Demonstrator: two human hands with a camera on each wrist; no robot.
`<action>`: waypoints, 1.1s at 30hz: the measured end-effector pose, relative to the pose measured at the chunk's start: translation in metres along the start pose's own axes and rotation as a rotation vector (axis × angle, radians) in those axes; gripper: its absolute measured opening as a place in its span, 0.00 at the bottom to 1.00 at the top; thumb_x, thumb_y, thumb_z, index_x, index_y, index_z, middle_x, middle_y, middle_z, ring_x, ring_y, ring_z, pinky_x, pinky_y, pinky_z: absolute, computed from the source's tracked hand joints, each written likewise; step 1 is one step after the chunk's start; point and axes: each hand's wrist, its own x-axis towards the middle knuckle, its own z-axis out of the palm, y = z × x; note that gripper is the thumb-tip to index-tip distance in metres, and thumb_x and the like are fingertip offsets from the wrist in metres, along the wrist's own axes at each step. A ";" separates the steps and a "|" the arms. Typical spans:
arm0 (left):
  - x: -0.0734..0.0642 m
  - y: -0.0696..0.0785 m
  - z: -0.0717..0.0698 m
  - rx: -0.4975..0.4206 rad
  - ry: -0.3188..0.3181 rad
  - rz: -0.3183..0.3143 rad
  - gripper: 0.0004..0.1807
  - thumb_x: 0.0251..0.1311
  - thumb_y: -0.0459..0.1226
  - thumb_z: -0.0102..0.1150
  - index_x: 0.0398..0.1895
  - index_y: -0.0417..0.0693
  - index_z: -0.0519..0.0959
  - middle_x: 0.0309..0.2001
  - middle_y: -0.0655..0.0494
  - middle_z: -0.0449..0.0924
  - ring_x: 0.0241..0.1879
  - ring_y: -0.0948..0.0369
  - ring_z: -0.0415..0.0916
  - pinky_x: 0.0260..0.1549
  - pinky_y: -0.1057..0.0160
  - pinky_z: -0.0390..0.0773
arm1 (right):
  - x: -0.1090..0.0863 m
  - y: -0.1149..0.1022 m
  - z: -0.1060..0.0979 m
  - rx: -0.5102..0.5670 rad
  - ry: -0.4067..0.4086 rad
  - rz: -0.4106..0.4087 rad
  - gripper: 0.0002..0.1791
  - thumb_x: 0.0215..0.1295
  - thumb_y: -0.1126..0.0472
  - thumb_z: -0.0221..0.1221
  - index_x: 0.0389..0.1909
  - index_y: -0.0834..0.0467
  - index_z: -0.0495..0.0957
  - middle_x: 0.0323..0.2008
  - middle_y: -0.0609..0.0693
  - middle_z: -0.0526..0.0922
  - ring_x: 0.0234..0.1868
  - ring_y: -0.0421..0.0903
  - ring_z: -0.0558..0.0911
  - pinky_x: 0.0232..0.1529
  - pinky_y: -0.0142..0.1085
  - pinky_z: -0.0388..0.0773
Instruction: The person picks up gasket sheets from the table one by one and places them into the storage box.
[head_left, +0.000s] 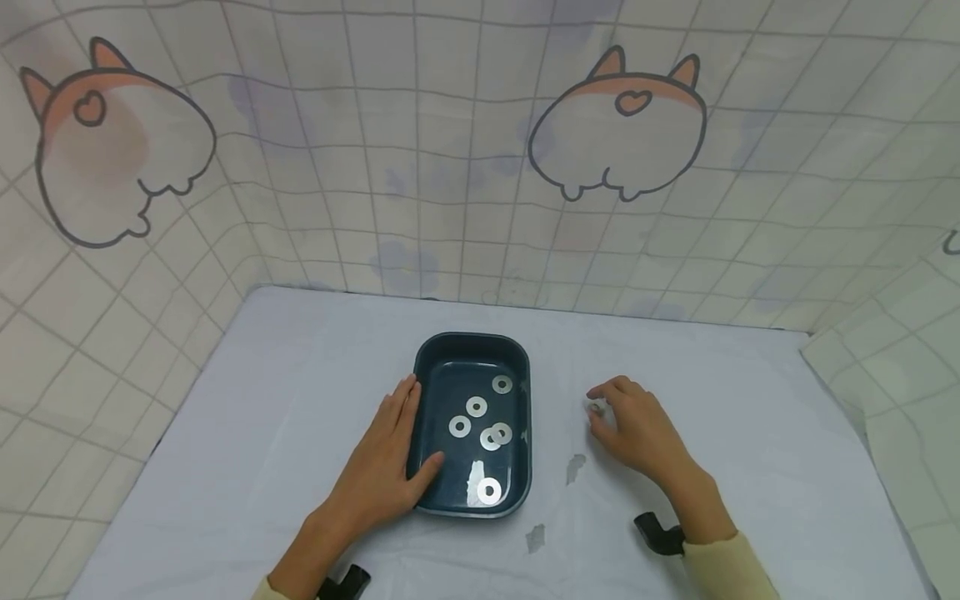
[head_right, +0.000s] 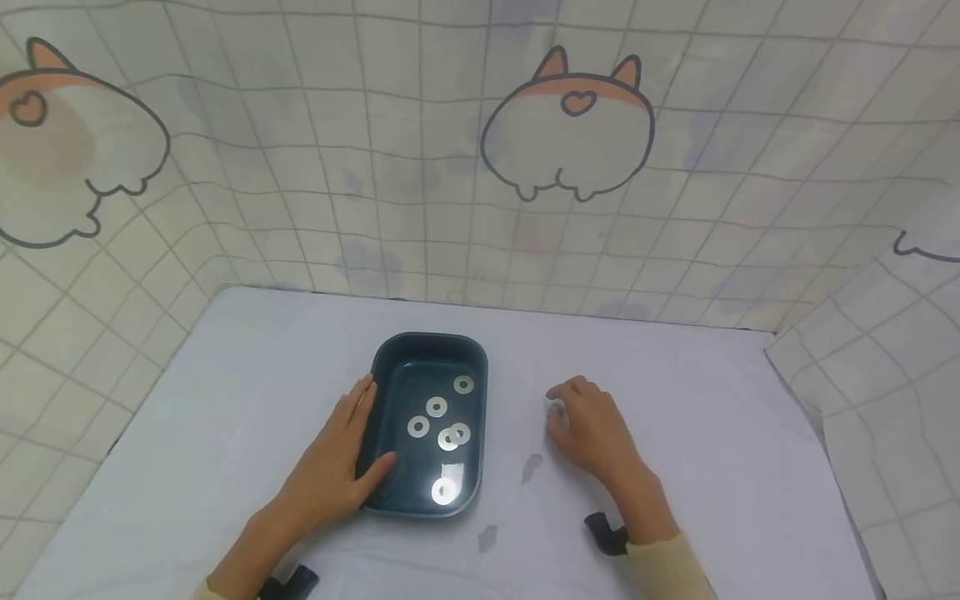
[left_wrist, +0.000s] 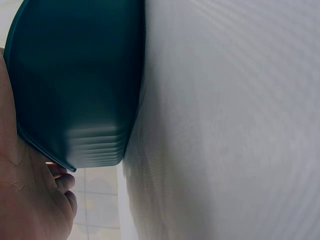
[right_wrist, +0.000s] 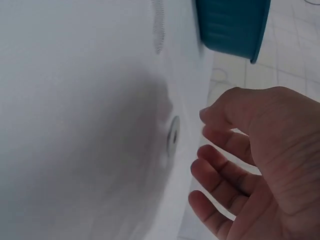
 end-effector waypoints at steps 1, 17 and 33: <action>0.000 0.000 0.000 0.000 -0.003 -0.003 0.54 0.68 0.54 0.63 0.87 0.42 0.47 0.88 0.50 0.43 0.87 0.50 0.48 0.87 0.52 0.50 | 0.000 0.001 0.001 0.000 0.003 0.000 0.14 0.65 0.63 0.67 0.51 0.63 0.85 0.49 0.59 0.86 0.51 0.59 0.85 0.52 0.56 0.84; 0.000 -0.001 0.002 -0.012 0.027 0.014 0.54 0.67 0.53 0.65 0.86 0.41 0.49 0.88 0.49 0.45 0.86 0.50 0.50 0.87 0.64 0.38 | 0.001 0.000 0.012 -0.038 0.045 0.039 0.13 0.65 0.66 0.68 0.49 0.64 0.86 0.46 0.60 0.87 0.45 0.58 0.85 0.47 0.54 0.83; 0.000 -0.001 0.001 -0.006 0.018 0.022 0.55 0.67 0.54 0.65 0.87 0.42 0.48 0.88 0.49 0.45 0.86 0.50 0.49 0.81 0.76 0.26 | 0.003 -0.009 0.008 -0.085 -0.015 0.154 0.13 0.65 0.64 0.68 0.46 0.68 0.86 0.42 0.62 0.90 0.43 0.60 0.88 0.46 0.56 0.87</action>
